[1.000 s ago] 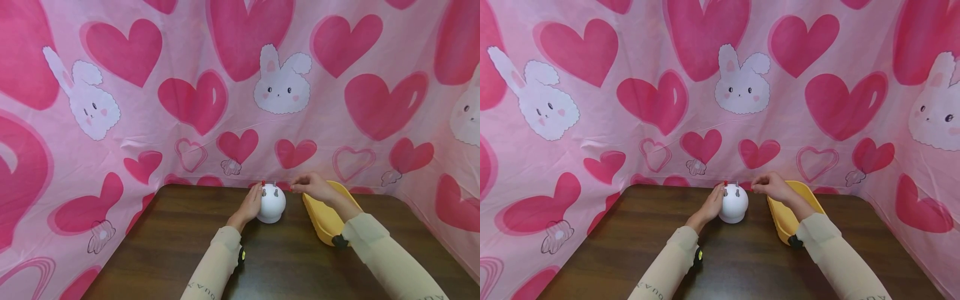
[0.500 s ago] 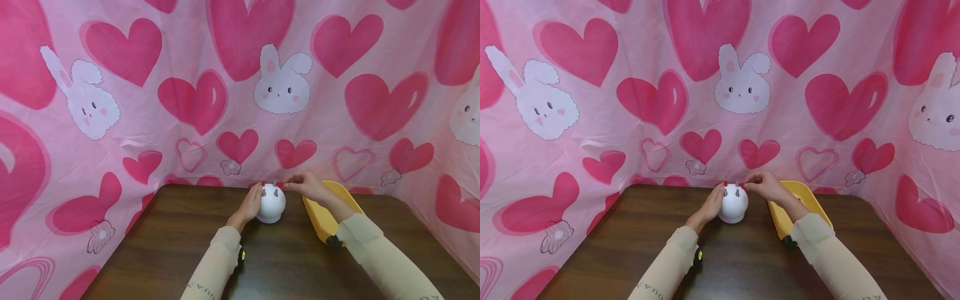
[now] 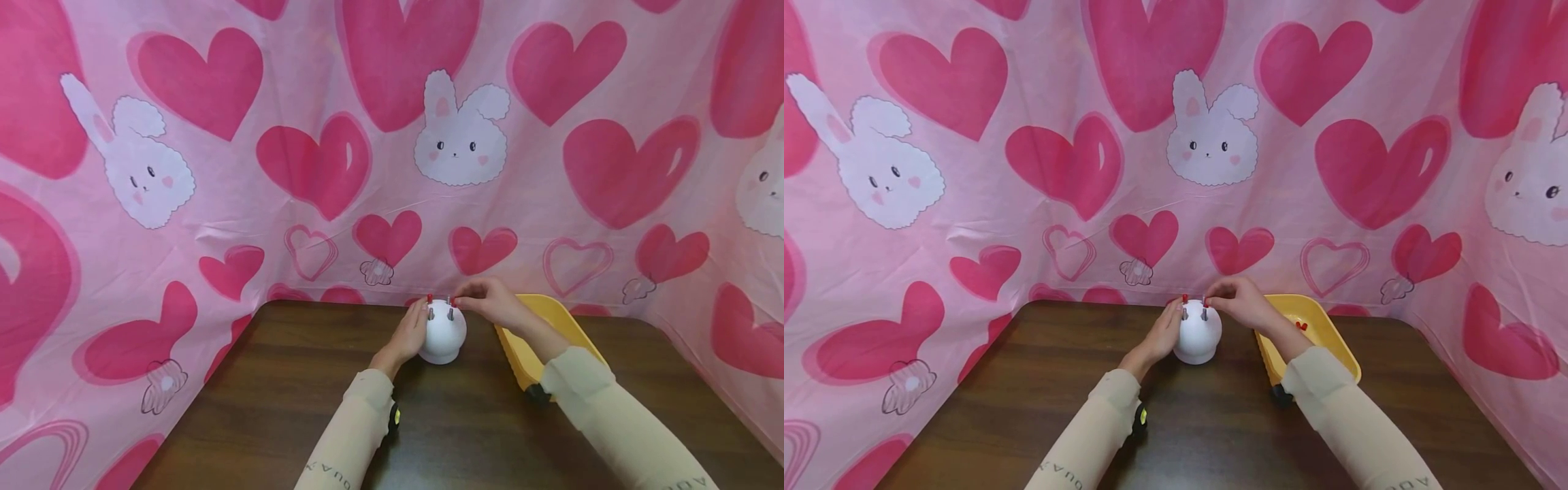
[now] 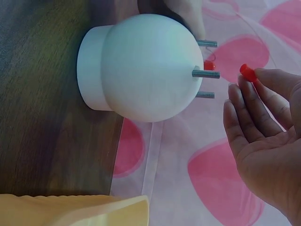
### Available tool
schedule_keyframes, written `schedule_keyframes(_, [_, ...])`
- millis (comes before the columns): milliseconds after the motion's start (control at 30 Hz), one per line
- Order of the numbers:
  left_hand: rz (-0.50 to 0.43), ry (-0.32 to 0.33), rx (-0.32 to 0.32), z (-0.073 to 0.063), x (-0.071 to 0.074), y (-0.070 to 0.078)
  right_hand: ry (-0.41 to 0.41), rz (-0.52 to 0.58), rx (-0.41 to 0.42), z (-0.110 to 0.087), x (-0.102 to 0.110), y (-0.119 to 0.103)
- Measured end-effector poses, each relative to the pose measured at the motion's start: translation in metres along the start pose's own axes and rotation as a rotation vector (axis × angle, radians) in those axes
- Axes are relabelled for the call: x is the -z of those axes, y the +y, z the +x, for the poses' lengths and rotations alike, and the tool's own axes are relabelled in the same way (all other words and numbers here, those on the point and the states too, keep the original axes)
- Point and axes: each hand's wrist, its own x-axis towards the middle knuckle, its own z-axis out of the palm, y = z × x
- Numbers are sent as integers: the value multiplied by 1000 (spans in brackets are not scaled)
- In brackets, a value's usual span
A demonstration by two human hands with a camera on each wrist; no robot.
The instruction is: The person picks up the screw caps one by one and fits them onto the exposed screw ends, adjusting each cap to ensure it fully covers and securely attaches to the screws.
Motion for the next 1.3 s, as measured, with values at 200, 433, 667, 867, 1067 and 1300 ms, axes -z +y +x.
schedule_keyframes(200, [-10,-8,13,0,0,1,24,-25,11,2,-5,0])
schedule_keyframes(433, [-11,-11,10,-2,1,1,39,-45,28,5,-9,-5])
schedule_keyframes(667, [-21,-16,12,-2,1,1,46,-48,27,7,-13,-9])
schedule_keyframes(867, [-9,-12,-15,-2,1,3,56,-57,29,11,-16,-5])
schedule_keyframes(1067, [-7,-14,-15,-1,1,3,65,-74,13,12,-17,-6])
schedule_keyframes(1300, [-26,-16,-4,-1,2,3,62,-70,30,14,-22,-8])
